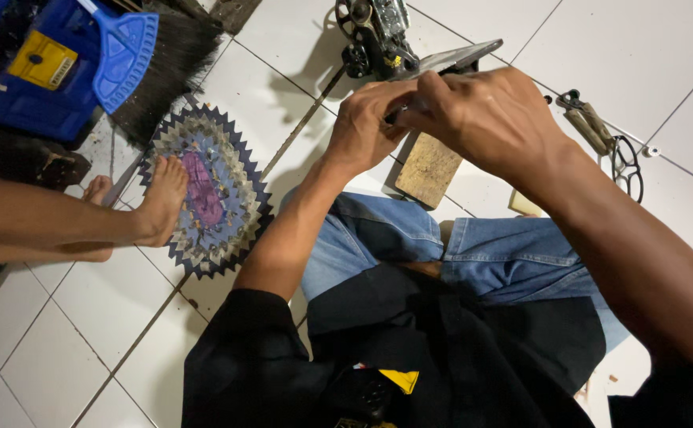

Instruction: The person sits on the floor and repairs a sewing machine. They use a wooden block to clean the machine's base, then use a screwdriver to tighten a screw on a metal part. The person handles various small metal components and tools during the process.

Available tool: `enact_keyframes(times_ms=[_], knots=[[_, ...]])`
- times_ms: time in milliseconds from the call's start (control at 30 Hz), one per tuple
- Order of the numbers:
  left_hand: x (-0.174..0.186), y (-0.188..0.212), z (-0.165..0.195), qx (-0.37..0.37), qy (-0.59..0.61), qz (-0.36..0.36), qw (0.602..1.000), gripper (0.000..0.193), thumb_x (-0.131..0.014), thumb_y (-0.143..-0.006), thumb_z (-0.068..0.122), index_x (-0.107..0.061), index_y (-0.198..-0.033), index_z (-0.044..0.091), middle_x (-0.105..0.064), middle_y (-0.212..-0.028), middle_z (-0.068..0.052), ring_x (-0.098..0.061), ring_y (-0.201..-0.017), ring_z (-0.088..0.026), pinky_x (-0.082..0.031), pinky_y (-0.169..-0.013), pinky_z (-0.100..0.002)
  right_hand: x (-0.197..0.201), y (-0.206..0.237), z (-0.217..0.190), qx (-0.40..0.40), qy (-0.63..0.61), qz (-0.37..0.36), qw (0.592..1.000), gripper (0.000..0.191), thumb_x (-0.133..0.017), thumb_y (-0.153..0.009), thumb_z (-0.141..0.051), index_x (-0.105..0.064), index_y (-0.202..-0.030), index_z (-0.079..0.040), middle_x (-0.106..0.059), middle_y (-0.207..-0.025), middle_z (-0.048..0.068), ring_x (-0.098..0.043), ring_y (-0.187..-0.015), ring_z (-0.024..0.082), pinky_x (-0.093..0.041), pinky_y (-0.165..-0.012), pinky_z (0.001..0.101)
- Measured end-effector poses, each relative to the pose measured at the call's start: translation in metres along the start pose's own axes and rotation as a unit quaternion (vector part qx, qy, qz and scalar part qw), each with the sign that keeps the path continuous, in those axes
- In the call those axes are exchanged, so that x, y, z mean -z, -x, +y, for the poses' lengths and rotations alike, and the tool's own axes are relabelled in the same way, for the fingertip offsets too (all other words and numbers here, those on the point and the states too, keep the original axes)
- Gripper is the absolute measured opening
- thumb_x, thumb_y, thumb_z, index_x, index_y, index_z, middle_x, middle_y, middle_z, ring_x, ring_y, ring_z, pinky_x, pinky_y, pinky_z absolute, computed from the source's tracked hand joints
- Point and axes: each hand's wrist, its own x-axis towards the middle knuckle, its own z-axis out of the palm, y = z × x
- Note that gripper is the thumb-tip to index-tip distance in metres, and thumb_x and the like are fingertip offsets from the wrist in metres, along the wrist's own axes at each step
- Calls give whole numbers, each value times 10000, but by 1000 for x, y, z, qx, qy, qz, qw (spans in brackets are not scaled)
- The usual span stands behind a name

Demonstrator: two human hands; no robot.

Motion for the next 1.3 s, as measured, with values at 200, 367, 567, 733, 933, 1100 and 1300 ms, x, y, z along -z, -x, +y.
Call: enact_keyframes(times_ms=[200, 367, 567, 733, 933, 1100, 1300], knots=[[4, -1, 4, 19, 21, -6, 1000, 397, -799, -941, 140, -642, -1305, 122, -768, -1122, -62, -764, -1009, -242, -626, -941, -391, 10, -2, 1, 98, -26, 139, 985, 342, -546, -1065, -336, -628, -1264, -70, -749, -989, 142, -587, -565, 109, -439, -425, 215], [3, -3, 8, -37, 2, 19, 999, 432, -803, -902, 132, -651, -1306, 118, -775, -1155, -69, -773, -1032, -238, -606, -967, -409, 11, -1, -5, -31, 66, -35, 997, 456, -547, -1030, -497, -633, -1166, -70, -740, -794, 115, -599, -435, 160, -462, -390, 319], [4, -5, 8, 43, -18, -33, 998, 287, -819, -981, 179, -687, -1232, 130, -779, -1028, -29, -785, -930, -197, -628, -966, -376, 14, -6, 0, 51, -56, 77, 994, 430, -565, -1091, -450, -629, -1246, -54, -749, -918, 165, -631, -577, 169, -447, -439, 273], [3, -5, 6, -7, 5, 8, 1000, 392, -829, -904, 105, -687, -1269, 120, -784, -1165, -47, -779, -1020, -219, -599, -984, -404, 12, -7, -4, -63, 55, -102, 991, 554, -541, -1003, -553, -606, -1250, -62, -738, -804, 135, -625, -461, 188, -435, -394, 305], [4, -5, 8, -43, -3, 43, 998, 513, -851, -841, 76, -647, -1311, 106, -733, -1244, -88, -749, -1117, -268, -584, -1019, -384, 4, 1, 0, 36, 16, 34, 999, 349, -553, -1127, -385, -602, -1251, -62, -739, -942, 151, -626, -594, 176, -447, -469, 283], [10, -5, 11, -17, 13, 5, 1000, 488, -880, -858, 112, -658, -1292, 108, -766, -1187, -65, -746, -1102, -257, -582, -991, -398, 2, 0, -1, 43, 26, 91, 995, 438, -625, -1016, -471, -590, -1141, -53, -743, -927, 168, -630, -584, 200, -437, -399, 271], [0, -3, 4, 22, 28, -17, 999, 380, -809, -951, 176, -679, -1308, 163, -786, -1096, -16, -774, -960, -180, -606, -940, -369, 6, 0, -5, -27, 10, -40, 999, 330, -525, -1101, -380, -580, -1192, -68, -735, -874, 135, -573, -470, 178, -428, -445, 327]])
